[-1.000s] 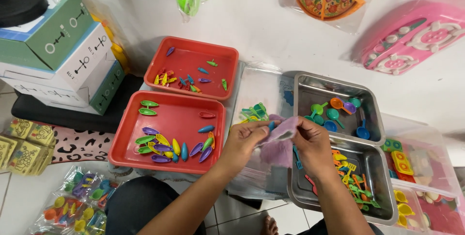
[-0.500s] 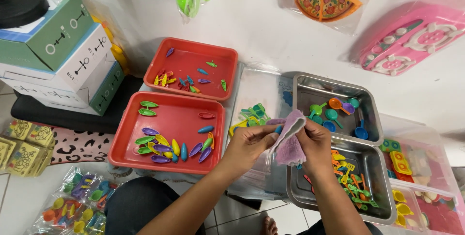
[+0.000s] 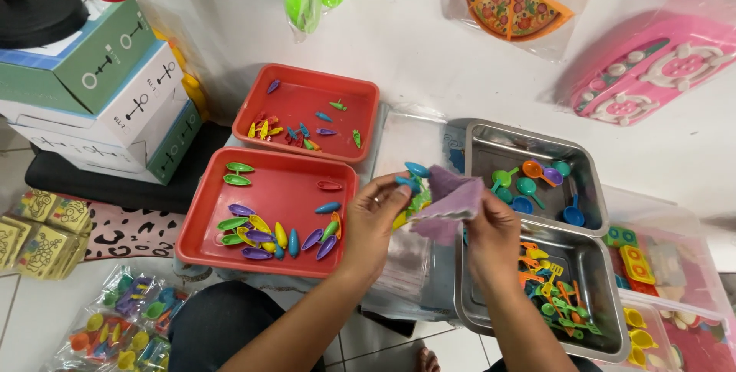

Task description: Sorting and packaging small plastic toy components into plastic bags, occasionally wiping them with a cloth.

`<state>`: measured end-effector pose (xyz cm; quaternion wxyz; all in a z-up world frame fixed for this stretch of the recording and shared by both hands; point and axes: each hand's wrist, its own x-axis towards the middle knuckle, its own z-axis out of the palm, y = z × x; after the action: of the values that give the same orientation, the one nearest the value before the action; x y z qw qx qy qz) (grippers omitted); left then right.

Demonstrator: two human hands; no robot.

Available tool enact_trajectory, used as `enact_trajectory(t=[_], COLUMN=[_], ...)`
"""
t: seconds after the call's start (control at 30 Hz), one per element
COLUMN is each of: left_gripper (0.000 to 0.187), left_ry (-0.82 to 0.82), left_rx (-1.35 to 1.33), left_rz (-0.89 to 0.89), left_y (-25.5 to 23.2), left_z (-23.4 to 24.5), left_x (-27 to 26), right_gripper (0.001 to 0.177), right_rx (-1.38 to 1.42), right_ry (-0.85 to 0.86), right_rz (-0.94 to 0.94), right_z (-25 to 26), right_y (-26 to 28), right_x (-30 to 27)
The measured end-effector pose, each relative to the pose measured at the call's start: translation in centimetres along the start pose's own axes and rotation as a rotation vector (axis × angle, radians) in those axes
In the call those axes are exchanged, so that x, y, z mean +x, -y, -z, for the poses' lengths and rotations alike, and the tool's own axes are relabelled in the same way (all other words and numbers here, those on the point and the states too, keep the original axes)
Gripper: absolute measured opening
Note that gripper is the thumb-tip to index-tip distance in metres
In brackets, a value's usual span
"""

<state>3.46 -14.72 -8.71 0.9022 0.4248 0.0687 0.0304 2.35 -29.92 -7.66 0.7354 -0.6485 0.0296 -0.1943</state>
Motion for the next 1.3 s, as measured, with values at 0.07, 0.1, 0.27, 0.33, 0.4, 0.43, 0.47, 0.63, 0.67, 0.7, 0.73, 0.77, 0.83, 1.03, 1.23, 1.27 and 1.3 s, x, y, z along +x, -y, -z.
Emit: enact_trajectory(t=[0.07,0.1,0.27,0.33,0.4,0.43,0.47,0.63,0.67,0.7,0.73,0.77,0.83,1.03,1.23,1.27,1.3], left_gripper=[0.026,0.026,0.02,0.018,0.012,0.012,0.018,0.029,0.03,0.031,0.031,0.027,0.025,0.013,0.022,0.023,0.024], left_ry=[0.058,0.116,0.206,0.237,0.269,0.269,0.312,0.398,0.395,0.392,0.393,0.39,0.386,0.341,0.396,0.394,0.391], left_rx=[0.061,0.121,0.163,0.178,-0.031,-0.03,-0.1,-0.209,-0.232,-0.255,-0.253,-0.264,-0.274,-0.16,-0.233,-0.097,0.04], left_rz=[-0.034,-0.068,-0.073,-0.089,0.006,0.007,0.018,0.012,0.031,0.05,0.051,0.028,0.006,-0.001,0.016,-0.051,-0.117], left_y=[-0.6,-0.9,0.6,1.7,3.3,2.5,1.7,-0.2,-0.2,-0.2,0.8,1.8,2.7,0.7,-1.1,-1.3,-1.5], left_z=[-0.6,-0.9,-0.5,0.0,0.8,0.4,0.1,-1.0,-1.0,-0.9,-0.2,0.4,0.7,-0.6,-1.2,-1.1,-1.0], left_x=[-0.8,-1.1,-1.4,-1.3,-1.2,-1.4,-1.6,-2.1,-2.1,-2.1,-1.5,-1.0,-0.9,-1.4,-1.5,-1.3,-1.2], right_gripper=[0.015,0.014,0.011,0.013,0.02,0.02,0.025,0.027,0.02,0.013,0.013,0.005,0.016,0.003,0.015,0.015,0.014], right_rx=[-0.058,-0.118,-0.081,-0.043,-0.101,-0.101,-0.116,-0.168,-0.199,-0.23,-0.228,-0.235,-0.242,-0.155,-0.051,-0.044,-0.036], right_ry=[0.027,0.055,0.111,0.118,0.082,0.082,0.066,0.071,0.075,0.079,0.077,0.074,0.07,0.128,0.103,0.097,0.091], right_rz=[0.008,0.016,-0.031,-0.034,-0.04,-0.04,-0.026,0.066,0.098,0.129,0.129,0.143,0.156,0.162,0.121,0.11,0.1], right_z=[-0.1,-0.2,-0.5,-0.8,-1.0,-0.9,-0.9,-1.1,-1.1,-1.1,-0.7,-0.3,0.0,0.1,-0.4,-0.5,-0.7], right_y=[-0.4,-0.6,0.6,1.3,1.6,1.6,1.6,3.2,3.5,3.9,3.4,3.0,2.8,2.2,1.2,1.2,1.3], right_x=[-0.6,-0.9,-1.3,-1.5,-1.6,-1.6,-1.7,-1.8,-1.7,-1.7,-1.5,-1.4,-1.2,-0.9,-1.1,-1.1,-1.0])
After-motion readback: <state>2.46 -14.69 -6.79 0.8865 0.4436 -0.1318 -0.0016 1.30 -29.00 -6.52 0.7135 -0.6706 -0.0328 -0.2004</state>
